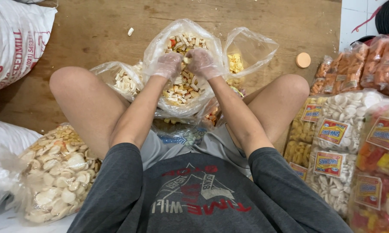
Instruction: The person sits cross-legged on the floor and uses gloved hands to sort and mix various snack items inside a large plastic bag. They repeatedly scoop and toss the contents to distribute them evenly.
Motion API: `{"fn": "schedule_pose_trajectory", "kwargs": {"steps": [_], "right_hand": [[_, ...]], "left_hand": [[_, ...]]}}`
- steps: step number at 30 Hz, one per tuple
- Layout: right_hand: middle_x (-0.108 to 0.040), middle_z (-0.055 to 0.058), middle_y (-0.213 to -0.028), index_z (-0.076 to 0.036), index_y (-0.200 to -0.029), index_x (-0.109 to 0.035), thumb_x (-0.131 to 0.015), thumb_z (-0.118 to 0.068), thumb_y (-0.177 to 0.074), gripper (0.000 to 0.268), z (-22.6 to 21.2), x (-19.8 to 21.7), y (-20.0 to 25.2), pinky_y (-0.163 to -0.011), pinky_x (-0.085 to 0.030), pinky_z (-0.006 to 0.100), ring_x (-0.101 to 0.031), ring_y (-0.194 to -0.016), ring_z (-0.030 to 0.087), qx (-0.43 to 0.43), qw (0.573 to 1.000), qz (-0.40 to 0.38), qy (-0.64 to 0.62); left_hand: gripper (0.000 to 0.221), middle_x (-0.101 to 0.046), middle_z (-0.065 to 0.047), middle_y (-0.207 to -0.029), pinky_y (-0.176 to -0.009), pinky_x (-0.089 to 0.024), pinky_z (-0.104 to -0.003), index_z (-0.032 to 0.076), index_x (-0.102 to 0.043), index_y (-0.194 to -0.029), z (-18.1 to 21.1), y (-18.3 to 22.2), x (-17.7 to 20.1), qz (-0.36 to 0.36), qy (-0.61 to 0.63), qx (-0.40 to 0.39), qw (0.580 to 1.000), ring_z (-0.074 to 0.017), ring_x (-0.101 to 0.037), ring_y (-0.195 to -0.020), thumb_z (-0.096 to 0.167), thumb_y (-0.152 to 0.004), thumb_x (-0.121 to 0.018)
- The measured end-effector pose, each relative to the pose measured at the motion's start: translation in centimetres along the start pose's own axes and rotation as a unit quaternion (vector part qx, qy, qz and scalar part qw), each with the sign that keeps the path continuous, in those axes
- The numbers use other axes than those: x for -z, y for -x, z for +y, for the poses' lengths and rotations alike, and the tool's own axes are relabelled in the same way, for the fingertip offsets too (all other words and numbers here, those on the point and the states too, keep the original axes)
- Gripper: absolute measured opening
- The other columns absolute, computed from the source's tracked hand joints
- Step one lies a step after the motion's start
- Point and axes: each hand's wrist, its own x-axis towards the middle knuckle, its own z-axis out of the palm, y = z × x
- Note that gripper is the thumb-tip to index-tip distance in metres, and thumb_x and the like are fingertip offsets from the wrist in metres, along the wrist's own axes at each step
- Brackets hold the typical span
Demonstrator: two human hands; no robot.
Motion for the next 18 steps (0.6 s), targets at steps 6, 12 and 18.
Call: {"fn": "schedule_pose_trajectory", "kwargs": {"steps": [6, 12, 18], "right_hand": [[-0.07, 0.004, -0.088, -0.014, -0.09, -0.069, -0.073, -0.013, -0.089, 0.005, -4.2, 8.0, 2.5, -0.073, -0.058, 0.025, -0.065, -0.08, 0.017, 0.011, 0.986, -0.054, -0.157], [-0.071, 0.004, -0.089, -0.015, -0.107, -0.075, -0.074, -0.015, -0.09, 0.018, -5.7, 9.9, 3.0, -0.057, -0.054, 0.021, -0.062, -0.069, 0.013, -0.021, 0.988, -0.084, -0.128], [-0.069, 0.001, -0.086, -0.02, -0.078, -0.068, -0.08, -0.026, -0.086, 0.016, -4.7, 9.0, 2.8, -0.084, -0.053, 0.029, -0.062, -0.086, 0.015, 0.069, 0.985, 0.054, -0.146]], "left_hand": [[0.025, -0.064, -0.004, -0.095, -0.07, -0.052, -0.024, 0.015, -0.062, -0.085, 4.1, 5.4, 11.1, -0.098, 0.201, 0.099, 0.97, -0.0139, -0.058, -0.078, 0.008, -0.106, -0.049], [0.03, -0.058, -0.004, -0.08, -0.058, -0.052, -0.024, 0.009, -0.068, -0.095, 4.0, 5.1, 10.8, -0.063, 0.272, 0.076, 0.957, -0.0149, -0.056, -0.065, 0.033, -0.108, -0.055], [0.022, -0.068, -0.01, -0.118, -0.063, -0.053, -0.024, 0.013, -0.06, -0.081, 3.8, 5.3, 11.0, -0.045, 0.243, 0.062, 0.967, -0.0134, -0.056, -0.069, 0.016, -0.103, -0.058]]}}
